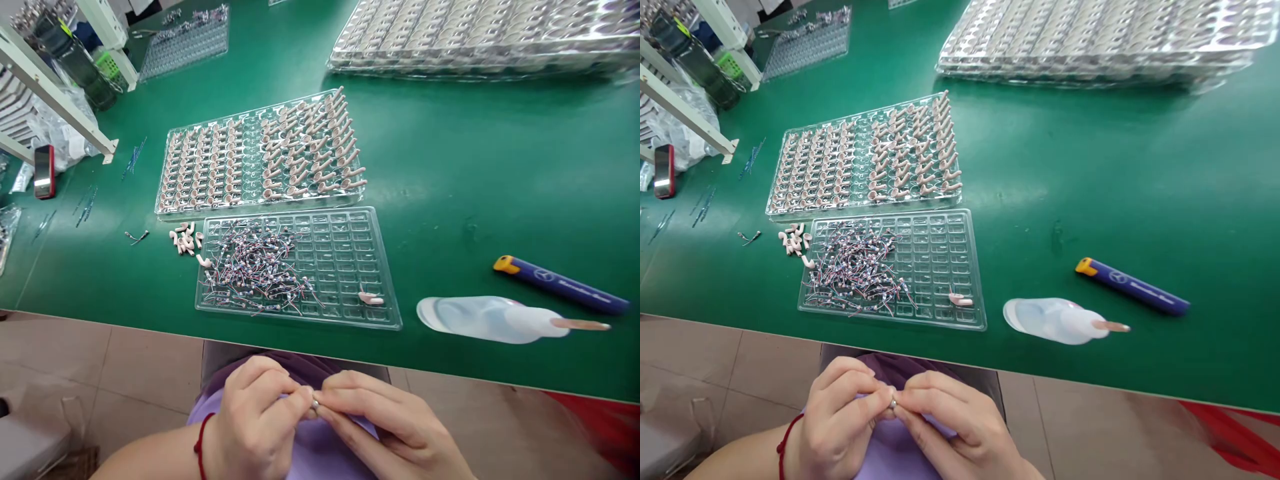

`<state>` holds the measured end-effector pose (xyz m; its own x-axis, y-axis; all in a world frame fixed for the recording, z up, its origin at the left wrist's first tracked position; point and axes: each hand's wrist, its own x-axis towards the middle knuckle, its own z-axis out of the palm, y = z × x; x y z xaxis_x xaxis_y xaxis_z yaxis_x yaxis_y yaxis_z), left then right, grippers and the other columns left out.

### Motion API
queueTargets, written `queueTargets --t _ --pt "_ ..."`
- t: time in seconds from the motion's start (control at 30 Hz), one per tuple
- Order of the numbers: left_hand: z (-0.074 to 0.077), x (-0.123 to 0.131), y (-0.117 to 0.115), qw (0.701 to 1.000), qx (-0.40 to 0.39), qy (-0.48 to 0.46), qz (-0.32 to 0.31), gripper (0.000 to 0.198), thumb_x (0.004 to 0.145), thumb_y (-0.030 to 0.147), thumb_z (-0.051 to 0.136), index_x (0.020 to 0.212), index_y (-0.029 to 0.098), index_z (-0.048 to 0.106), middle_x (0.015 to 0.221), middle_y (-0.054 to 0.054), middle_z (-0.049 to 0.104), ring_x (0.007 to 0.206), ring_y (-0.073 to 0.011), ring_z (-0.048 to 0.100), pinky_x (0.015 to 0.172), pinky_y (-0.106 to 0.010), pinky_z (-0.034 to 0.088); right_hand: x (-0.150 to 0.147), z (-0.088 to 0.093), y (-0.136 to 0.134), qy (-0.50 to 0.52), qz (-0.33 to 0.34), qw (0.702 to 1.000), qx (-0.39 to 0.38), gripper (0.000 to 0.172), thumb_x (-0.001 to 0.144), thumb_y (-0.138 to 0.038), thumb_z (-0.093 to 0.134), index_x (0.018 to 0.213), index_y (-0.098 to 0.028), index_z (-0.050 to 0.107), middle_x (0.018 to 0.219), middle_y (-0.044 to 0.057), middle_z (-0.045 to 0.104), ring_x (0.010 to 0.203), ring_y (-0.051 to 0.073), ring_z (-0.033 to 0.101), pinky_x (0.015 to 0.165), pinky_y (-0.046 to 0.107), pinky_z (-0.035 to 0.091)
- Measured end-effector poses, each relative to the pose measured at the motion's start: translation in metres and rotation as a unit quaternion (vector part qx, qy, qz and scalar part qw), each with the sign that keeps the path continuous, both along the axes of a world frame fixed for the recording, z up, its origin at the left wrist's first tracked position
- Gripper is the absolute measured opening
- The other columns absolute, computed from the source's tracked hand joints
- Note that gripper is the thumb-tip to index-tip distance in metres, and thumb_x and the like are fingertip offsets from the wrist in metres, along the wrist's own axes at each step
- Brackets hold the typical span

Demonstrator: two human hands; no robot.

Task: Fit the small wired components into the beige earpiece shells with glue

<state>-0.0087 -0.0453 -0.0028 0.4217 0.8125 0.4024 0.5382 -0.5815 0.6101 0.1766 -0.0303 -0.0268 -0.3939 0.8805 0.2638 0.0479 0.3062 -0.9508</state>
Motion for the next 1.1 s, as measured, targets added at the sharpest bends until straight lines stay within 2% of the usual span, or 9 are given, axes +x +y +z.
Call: queueTargets --t 0.1,0.2,0.27,0.37,0.43,0.5,0.7,0.93,1.1 --pt "-0.001 0.0 0.001 0.999 -0.031 -0.019 0.02 0.018 0.084 0.003 0.054 0.094 0.013 0.065 0.073 -0.007 0.069 0.068 -0.0159 0.057 0.065 -0.03 0.054 0.0 -0.004 -0.001 -0.003 -0.02 1.0 0.002 0.018 0.085 -0.005 0.059 0.09 -0.02 0.068 0.076 0.002 0.07 0.066 0.011 0.068 0.06 0.015 0.057" --pt "-0.005 0.0 0.002 0.984 -0.149 -0.082 0.056 0.006 0.083 0.016 0.067 0.087 0.015 0.071 0.073 -0.006 0.071 0.07 -0.0156 0.062 0.066 -0.027 0.053 0.003 -0.012 -0.003 -0.04 -0.058 0.997 0.039 0.02 0.087 -0.009 0.057 0.098 -0.021 0.069 0.081 0.004 0.072 0.073 0.012 0.07 0.066 0.016 0.058" --pt "-0.009 -0.001 0.0 0.944 -0.285 -0.133 0.102 0.008 0.08 0.023 0.072 0.083 0.016 0.075 0.076 -0.006 0.074 0.072 -0.016 0.066 0.069 -0.026 0.053 0.006 -0.018 -0.005 -0.069 -0.081 0.991 0.075 0.026 0.089 -0.01 0.055 0.109 -0.02 0.067 0.09 0.006 0.074 0.081 0.014 0.072 0.072 0.017 0.059" --pt "-0.015 0.0 -0.003 0.846 -0.462 -0.207 0.167 0.015 0.078 0.03 0.074 0.081 0.017 0.077 0.082 -0.008 0.076 0.076 -0.0184 0.069 0.073 -0.027 0.054 0.009 -0.02 -0.006 -0.091 -0.088 0.988 0.092 0.029 0.09 -0.011 0.055 0.115 -0.02 0.064 0.095 0.006 0.074 0.085 0.014 0.071 0.077 0.018 0.058" --pt "-0.017 0.001 -0.005 0.793 -0.523 -0.255 0.181 0.02 0.077 0.035 0.074 0.083 0.016 0.078 0.086 -0.01 0.077 0.079 -0.0202 0.07 0.075 -0.028 0.054 0.009 -0.019 -0.007 -0.09 -0.084 0.989 0.08 0.025 0.089 -0.009 0.055 0.109 -0.021 0.065 0.09 0.005 0.074 0.08 0.013 0.071 0.075 0.017 0.058" --pt "-0.018 0.002 -0.006 0.766 -0.548 -0.282 0.184 0.024 0.075 0.037 0.075 0.083 0.014 0.077 0.087 -0.011 0.077 0.081 -0.0213 0.07 0.076 -0.029 0.054 0.008 -0.017 -0.008 -0.083 -0.082 0.992 0.057 0.021 0.088 -0.009 0.055 0.102 -0.021 0.064 0.085 0.003 0.073 0.077 0.012 0.071 0.072 0.016 0.058" --pt "-0.015 0.003 -0.007 0.787 -0.522 -0.251 0.212 0.025 0.07 0.038 0.079 0.078 0.014 0.077 0.081 -0.01 0.077 0.074 -0.0194 0.068 0.07 -0.027 0.052 0.003 -0.017 -0.011 -0.044 -0.099 0.994 -0.005 0.008 0.09 -0.015 0.053 0.088 -0.023 0.056 0.08 0.001 0.071 0.074 0.011 0.071 0.069 0.016 0.057" --pt "-0.012 0.002 -0.006 0.814 -0.495 -0.217 0.214 0.019 0.069 0.033 0.079 0.074 0.016 0.077 0.075 -0.007 0.075 0.069 -0.0167 0.065 0.067 -0.025 0.049 0.002 -0.016 -0.01 -0.044 -0.102 0.994 -0.01 0.011 0.094 -0.022 0.051 0.083 -0.022 0.054 0.075 0.002 0.069 0.068 0.011 0.07 0.063 0.016 0.057" --pt "-0.011 0.003 -0.005 0.808 -0.503 -0.214 0.221 0.019 0.068 0.033 0.079 0.074 0.015 0.077 0.075 -0.008 0.074 0.067 -0.0162 0.063 0.064 -0.025 0.048 0.004 -0.024 -0.015 -0.017 -0.119 0.992 -0.033 0.016 0.09 -0.01 0.052 0.099 -0.022 0.055 0.083 0.003 0.07 0.074 0.013 0.071 0.068 0.021 0.059"
